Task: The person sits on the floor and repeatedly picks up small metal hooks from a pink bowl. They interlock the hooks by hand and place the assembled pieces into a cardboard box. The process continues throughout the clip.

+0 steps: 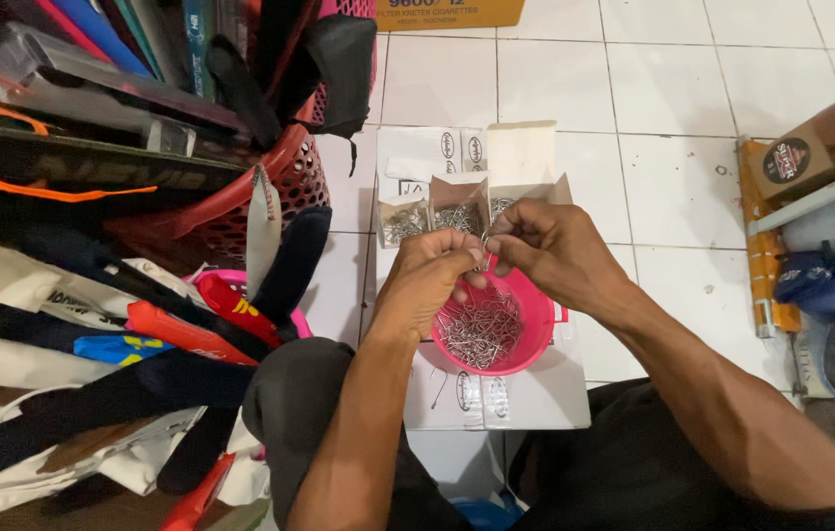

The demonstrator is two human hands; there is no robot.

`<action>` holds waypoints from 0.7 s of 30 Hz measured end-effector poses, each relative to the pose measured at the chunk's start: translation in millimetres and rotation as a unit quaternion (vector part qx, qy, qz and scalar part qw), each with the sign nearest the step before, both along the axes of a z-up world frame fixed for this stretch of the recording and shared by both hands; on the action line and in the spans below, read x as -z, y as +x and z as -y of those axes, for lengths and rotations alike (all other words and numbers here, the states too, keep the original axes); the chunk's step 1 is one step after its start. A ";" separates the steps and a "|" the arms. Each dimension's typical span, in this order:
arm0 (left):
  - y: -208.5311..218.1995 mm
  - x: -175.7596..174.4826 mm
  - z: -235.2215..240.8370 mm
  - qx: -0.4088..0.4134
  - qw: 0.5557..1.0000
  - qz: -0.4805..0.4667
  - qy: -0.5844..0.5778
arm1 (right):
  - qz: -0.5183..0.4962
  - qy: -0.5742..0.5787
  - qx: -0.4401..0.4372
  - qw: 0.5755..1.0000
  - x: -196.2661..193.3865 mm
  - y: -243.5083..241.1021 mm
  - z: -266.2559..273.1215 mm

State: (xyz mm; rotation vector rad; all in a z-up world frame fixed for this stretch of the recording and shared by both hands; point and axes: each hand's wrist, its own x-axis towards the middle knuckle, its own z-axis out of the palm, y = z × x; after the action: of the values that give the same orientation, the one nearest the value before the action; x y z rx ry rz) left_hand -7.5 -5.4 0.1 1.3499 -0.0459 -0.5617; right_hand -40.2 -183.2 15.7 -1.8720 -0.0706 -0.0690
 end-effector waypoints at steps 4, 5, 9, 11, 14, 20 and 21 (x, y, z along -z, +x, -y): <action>-0.2 -2.5 -0.7 -0.001 1.000 -0.001 0.003 | 0.003 -0.018 -0.001 1.000 1.5 2.6 1.1; 0.3 -1.4 -0.6 -0.002 1.000 0.002 0.007 | 0.004 -0.020 0.000 1.000 1.8 2.8 0.3; -1.3 -11.3 -5.1 -0.012 0.999 0.008 0.032 | 0.007 -0.023 0.005 1.000 1.1 3.0 -0.6; 1.8 -19.9 -11.8 -0.043 0.997 0.026 0.050 | 0.012 -0.022 0.012 1.000 -2.6 2.4 -3.2; 1.5 -46.4 -27.6 -0.097 0.991 0.057 0.078 | 0.019 -0.025 0.018 0.999 5.4 9.8 -5.4; 11.8 -47.2 -45.4 -0.185 0.977 0.087 0.059 | 0.045 -0.252 -0.016 0.967 48.2 57.6 -20.0; 15.9 -41.4 -47.2 -0.196 0.975 0.093 0.045 | 0.055 -0.333 -0.020 0.941 55.3 68.3 -25.4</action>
State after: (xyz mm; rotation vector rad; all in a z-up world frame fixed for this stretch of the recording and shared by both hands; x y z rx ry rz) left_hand 8.4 41.7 41.5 1.4497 0.0932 -0.1040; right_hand 28.1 -157.8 -39.6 -2.5425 -0.2321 -0.1343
